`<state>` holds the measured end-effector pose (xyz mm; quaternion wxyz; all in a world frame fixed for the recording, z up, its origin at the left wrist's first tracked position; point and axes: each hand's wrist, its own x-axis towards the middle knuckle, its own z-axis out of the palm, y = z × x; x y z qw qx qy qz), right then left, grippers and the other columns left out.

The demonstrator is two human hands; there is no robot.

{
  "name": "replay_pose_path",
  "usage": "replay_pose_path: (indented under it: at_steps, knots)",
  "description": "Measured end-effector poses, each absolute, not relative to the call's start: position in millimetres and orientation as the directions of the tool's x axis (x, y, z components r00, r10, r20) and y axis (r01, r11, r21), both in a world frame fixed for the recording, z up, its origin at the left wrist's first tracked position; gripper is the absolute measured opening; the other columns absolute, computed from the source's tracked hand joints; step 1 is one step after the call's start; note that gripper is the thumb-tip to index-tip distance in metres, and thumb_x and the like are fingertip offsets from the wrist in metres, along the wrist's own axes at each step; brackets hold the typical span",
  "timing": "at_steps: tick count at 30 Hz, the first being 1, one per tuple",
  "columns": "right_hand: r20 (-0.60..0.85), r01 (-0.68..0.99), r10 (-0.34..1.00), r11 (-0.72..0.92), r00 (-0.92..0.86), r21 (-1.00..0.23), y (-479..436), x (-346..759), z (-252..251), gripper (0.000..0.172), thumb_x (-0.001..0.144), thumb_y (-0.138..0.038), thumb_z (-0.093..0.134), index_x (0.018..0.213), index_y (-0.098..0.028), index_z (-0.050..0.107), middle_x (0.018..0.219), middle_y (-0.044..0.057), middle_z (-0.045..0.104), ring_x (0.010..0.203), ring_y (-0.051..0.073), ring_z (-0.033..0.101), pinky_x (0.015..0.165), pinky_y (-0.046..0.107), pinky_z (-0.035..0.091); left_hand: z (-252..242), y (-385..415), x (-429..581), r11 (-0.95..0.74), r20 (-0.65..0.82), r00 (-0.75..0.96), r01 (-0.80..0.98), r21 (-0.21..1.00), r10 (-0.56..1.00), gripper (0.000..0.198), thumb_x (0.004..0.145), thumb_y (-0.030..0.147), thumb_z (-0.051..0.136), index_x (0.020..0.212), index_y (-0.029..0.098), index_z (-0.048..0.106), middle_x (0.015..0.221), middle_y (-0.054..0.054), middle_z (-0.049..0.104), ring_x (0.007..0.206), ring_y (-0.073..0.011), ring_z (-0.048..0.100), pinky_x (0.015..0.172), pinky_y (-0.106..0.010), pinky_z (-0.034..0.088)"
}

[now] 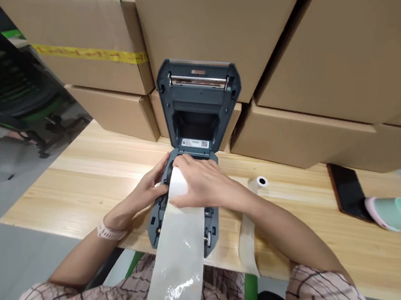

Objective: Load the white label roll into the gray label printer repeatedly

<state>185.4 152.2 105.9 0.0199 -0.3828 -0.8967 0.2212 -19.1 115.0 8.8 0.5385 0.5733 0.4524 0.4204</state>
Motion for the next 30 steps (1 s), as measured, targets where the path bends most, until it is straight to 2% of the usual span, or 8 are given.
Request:
replay_pose_path:
  at_steps: [5, 8, 12, 15, 17, 20, 25, 30]
  knots:
    - [-0.246, 0.732, 0.698, 0.579, -0.673, -0.360, 167.8, 171.7, 86.5, 0.054, 0.076, -0.049, 0.072, 0.117, -0.017, 0.058, 0.118, 0.012, 0.068, 0.098, 0.033, 0.067, 0.080, 0.040, 0.046, 8.7, 114.5, -19.9, 0.004, -0.009, 0.264, 0.021, 1.000, 0.965, 0.097, 0.078, 0.009, 0.060, 0.165, 0.026, 0.022, 0.173, -0.007, 0.024, 0.155, -0.0305, 0.035, 0.126, -0.043, 0.033]
    - [-0.257, 0.721, 0.676, 0.616, -0.691, -0.316, 169.3, 173.1, 80.9, 0.050, 0.084, -0.048, 0.069, 0.118, -0.013, 0.061, 0.121, 0.017, 0.068, 0.105, 0.037, 0.068, 0.087, 0.046, 0.050, 10.8, 113.4, -19.8, -0.009, 0.000, 0.259, 0.036, 0.999, 0.966, 0.094, 0.080, 0.012, 0.062, 0.165, 0.027, 0.024, 0.171, -0.006, 0.029, 0.156, -0.0311, 0.033, 0.126, -0.044, 0.033]
    - [-0.055, 0.643, 0.660, 0.704, -0.749, -0.303, 147.5, 189.2, 71.5, 0.062, 0.096, -0.046, 0.064, 0.144, -0.010, 0.050, 0.150, 0.023, 0.054, 0.136, 0.039, 0.055, 0.107, 0.056, 0.048, 13.4, 112.1, -19.9, -0.012, -0.004, 0.270, 0.058, 0.998, 0.963, 0.092, 0.083, 0.016, 0.062, 0.165, 0.025, 0.022, 0.170, -0.008, 0.032, 0.155, -0.0318, 0.035, 0.126, -0.046, 0.034]
    - [0.091, 0.536, 0.584, 0.787, -0.806, -0.305, 113.7, 209.1, 62.0, 0.059, 0.101, -0.048, 0.056, 0.152, -0.018, 0.046, 0.163, 0.016, 0.044, 0.152, 0.032, 0.039, 0.119, 0.054, 0.042, 13.5, 111.1, -20.0, -0.009, -0.003, 0.280, 0.044, 0.999, 0.960, 0.091, 0.085, 0.018, 0.063, 0.165, 0.026, 0.021, 0.170, -0.007, 0.032, 0.155, -0.0317, 0.034, 0.126, -0.046, 0.034]
    - [0.117, 0.477, 0.529, 0.825, -0.841, -0.302, 89.9, 220.8, 55.2, 0.060, 0.101, -0.052, 0.054, 0.152, -0.021, 0.047, 0.161, 0.012, 0.047, 0.152, 0.028, 0.041, 0.121, 0.051, 0.043, 12.5, 110.6, -20.2, -0.020, 0.009, 0.280, 0.034, 0.999, 0.960, 0.090, 0.086, 0.020, 0.065, 0.165, 0.027, 0.023, 0.170, -0.006, 0.032, 0.157, -0.0318, 0.031, 0.126, -0.046, 0.034]
    - [0.132, 0.499, 0.543, 0.826, -0.829, -0.264, 64.9, 231.1, 46.7, 0.063, 0.099, -0.054, 0.058, 0.151, -0.021, 0.048, 0.159, 0.012, 0.050, 0.148, 0.029, 0.048, 0.121, 0.053, 0.043, 10.1, 110.5, -21.1, -0.041, 0.032, 0.278, 0.029, 0.999, 0.960, 0.089, 0.086, 0.020, 0.066, 0.164, 0.031, 0.025, 0.171, -0.003, 0.030, 0.160, -0.0320, 0.022, 0.126, -0.045, 0.033]
    - [0.159, 0.534, 0.577, 0.809, -0.801, -0.247, 58.2, 235.9, 42.6, 0.049, 0.101, -0.049, 0.056, 0.145, -0.028, 0.055, 0.159, 0.007, 0.051, 0.146, 0.029, 0.050, 0.121, 0.059, 0.040, 6.2, 111.4, -23.4, -0.032, 0.019, 0.277, 0.042, 0.999, 0.961, 0.090, 0.087, 0.021, 0.068, 0.164, 0.030, 0.023, 0.171, -0.002, 0.029, 0.160, -0.0318, 0.021, 0.127, -0.045, 0.032]
    - [0.198, 0.526, 0.573, 0.814, -0.795, -0.246, 56.5, 232.6, 40.6, 0.051, 0.100, -0.049, 0.058, 0.145, -0.024, 0.056, 0.159, 0.010, 0.051, 0.145, 0.031, 0.050, 0.121, 0.059, 0.040, 8.5, 108.3, -19.5, -0.028, 0.016, 0.304, 0.034, 0.999, 0.953, 0.092, 0.091, 0.030, 0.069, 0.166, 0.033, 0.016, 0.174, 0.000, 0.020, 0.162, -0.0300, 0.016, 0.130, -0.044, 0.025]
